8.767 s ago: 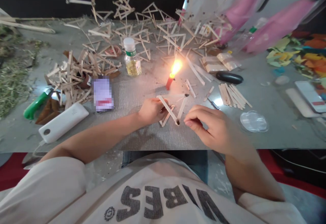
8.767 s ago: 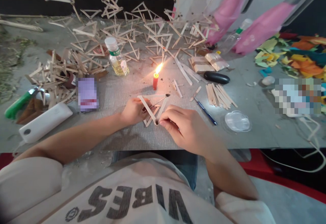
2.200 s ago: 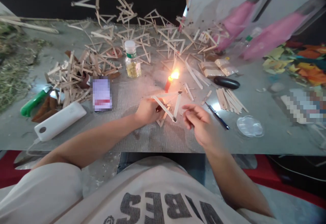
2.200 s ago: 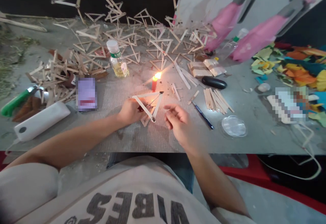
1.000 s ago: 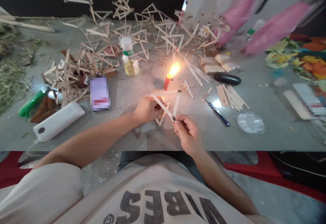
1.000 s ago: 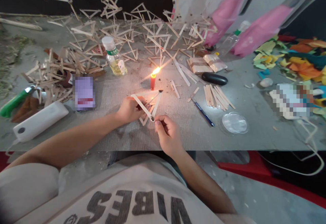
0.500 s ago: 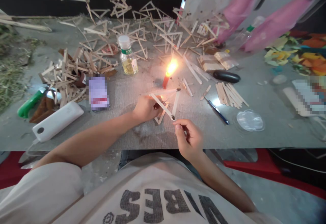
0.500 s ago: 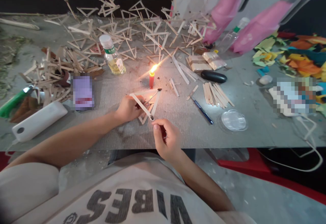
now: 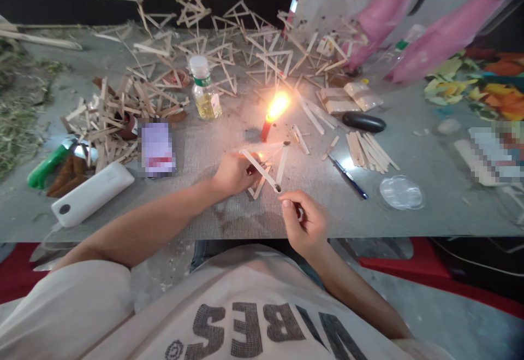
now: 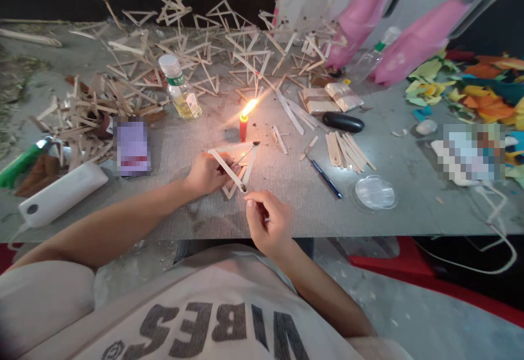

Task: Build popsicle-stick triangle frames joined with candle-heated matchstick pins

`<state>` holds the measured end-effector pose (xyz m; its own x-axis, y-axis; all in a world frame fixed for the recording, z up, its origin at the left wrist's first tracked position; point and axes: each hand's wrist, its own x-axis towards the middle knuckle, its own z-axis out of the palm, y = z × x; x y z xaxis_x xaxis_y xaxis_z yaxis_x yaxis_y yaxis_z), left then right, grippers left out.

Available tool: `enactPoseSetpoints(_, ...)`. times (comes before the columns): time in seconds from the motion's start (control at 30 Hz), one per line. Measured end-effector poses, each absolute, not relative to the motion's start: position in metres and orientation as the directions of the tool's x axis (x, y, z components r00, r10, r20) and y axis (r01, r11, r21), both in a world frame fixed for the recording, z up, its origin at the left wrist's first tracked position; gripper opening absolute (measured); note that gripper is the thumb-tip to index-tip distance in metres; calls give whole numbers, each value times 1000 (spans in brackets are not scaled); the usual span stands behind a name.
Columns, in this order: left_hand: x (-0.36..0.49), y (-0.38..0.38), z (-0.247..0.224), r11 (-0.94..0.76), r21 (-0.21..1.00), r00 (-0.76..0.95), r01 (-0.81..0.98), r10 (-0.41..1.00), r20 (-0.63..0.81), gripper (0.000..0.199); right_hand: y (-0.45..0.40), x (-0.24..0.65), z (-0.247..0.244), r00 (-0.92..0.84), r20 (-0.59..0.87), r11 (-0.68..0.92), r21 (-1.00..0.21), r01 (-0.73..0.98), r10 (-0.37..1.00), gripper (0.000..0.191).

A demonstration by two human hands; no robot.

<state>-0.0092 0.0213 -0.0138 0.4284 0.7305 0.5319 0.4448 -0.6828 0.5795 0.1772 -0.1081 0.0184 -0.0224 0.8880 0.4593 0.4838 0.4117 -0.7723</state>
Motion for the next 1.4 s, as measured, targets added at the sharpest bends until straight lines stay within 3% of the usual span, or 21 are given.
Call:
enactPoseSetpoints(0.93,-11,22,-17,-680,574,440,457,733,519,38,-109,181,17,-57,550,502,-710,495,834,14)
enactPoseSetpoints(1.17,-10,23,-16,-681,561,432,471,733,526,39,-116,185,9,-45,580,559,-758,335,813,14)
enactPoseSetpoints(1.4,-10,22,-14,-663,572,430,483,748,505,35,-115,189,-16,15,507,488,-836,250,862,7)
